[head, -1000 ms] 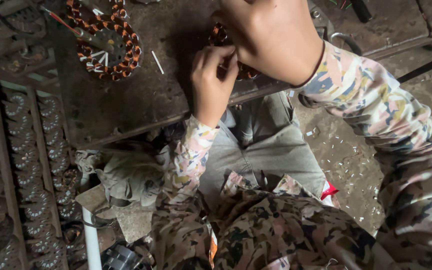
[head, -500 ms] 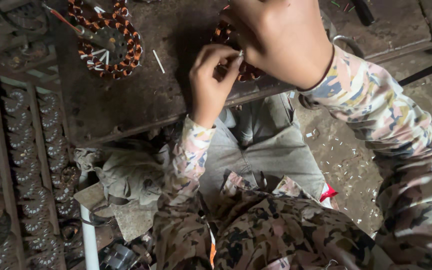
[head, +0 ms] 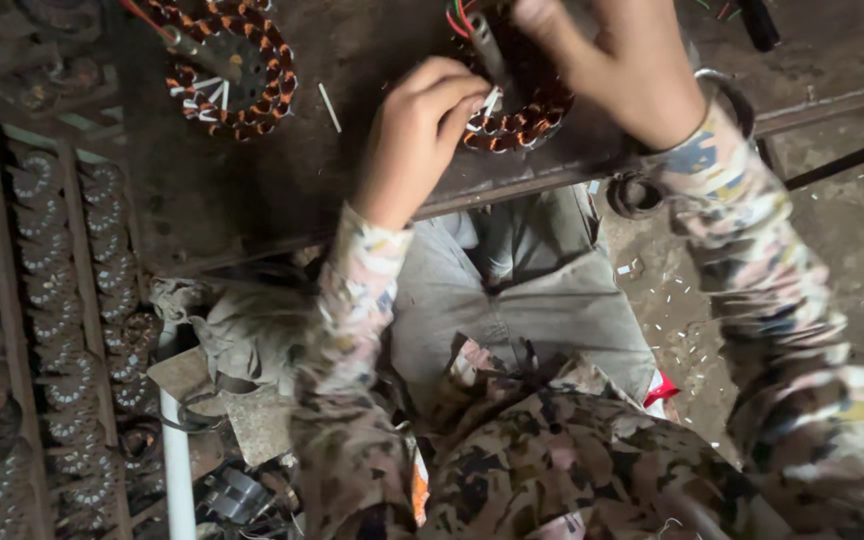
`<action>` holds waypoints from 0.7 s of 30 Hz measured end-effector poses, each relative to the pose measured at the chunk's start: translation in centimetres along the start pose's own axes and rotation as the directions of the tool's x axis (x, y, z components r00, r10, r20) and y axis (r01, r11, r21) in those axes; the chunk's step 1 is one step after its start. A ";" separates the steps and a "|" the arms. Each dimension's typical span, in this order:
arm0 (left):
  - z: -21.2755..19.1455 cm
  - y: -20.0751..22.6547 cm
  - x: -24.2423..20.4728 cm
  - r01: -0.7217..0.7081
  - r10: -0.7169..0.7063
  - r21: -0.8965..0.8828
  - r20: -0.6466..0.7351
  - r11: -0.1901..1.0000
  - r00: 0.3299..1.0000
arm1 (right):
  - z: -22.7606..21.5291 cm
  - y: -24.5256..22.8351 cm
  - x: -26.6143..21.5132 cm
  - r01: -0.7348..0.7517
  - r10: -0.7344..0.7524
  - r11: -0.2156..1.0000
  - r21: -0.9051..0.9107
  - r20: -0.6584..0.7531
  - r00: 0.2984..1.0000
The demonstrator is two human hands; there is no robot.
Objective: The person sits on the floor and works on a circular stator, inserting white plastic tubes into the copper windings and connecting red and green wires. They use shears to cut the wires and continue the assembly process.
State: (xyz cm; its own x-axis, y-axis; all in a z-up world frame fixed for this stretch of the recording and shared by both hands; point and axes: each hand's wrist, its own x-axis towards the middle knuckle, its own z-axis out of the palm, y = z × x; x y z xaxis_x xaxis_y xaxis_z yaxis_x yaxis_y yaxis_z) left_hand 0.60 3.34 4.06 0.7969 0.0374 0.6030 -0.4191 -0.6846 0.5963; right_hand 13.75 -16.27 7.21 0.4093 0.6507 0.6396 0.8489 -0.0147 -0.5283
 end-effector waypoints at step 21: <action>-0.4 -2.5 1.5 -0.185 0.158 0.175 0.159 0.967 0.975 | 4.4 2.1 -2.2 -0.183 0.194 0.980 0.076 -0.173 0.966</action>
State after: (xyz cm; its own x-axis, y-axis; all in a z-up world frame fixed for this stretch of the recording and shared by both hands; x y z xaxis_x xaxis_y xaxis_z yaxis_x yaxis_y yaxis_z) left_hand 2.66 5.37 3.64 0.7796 -0.1876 0.5975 -0.4768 -0.7964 0.3721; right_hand 13.16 -14.44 2.23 0.6176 0.4939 0.6121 0.7318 -0.0755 -0.6774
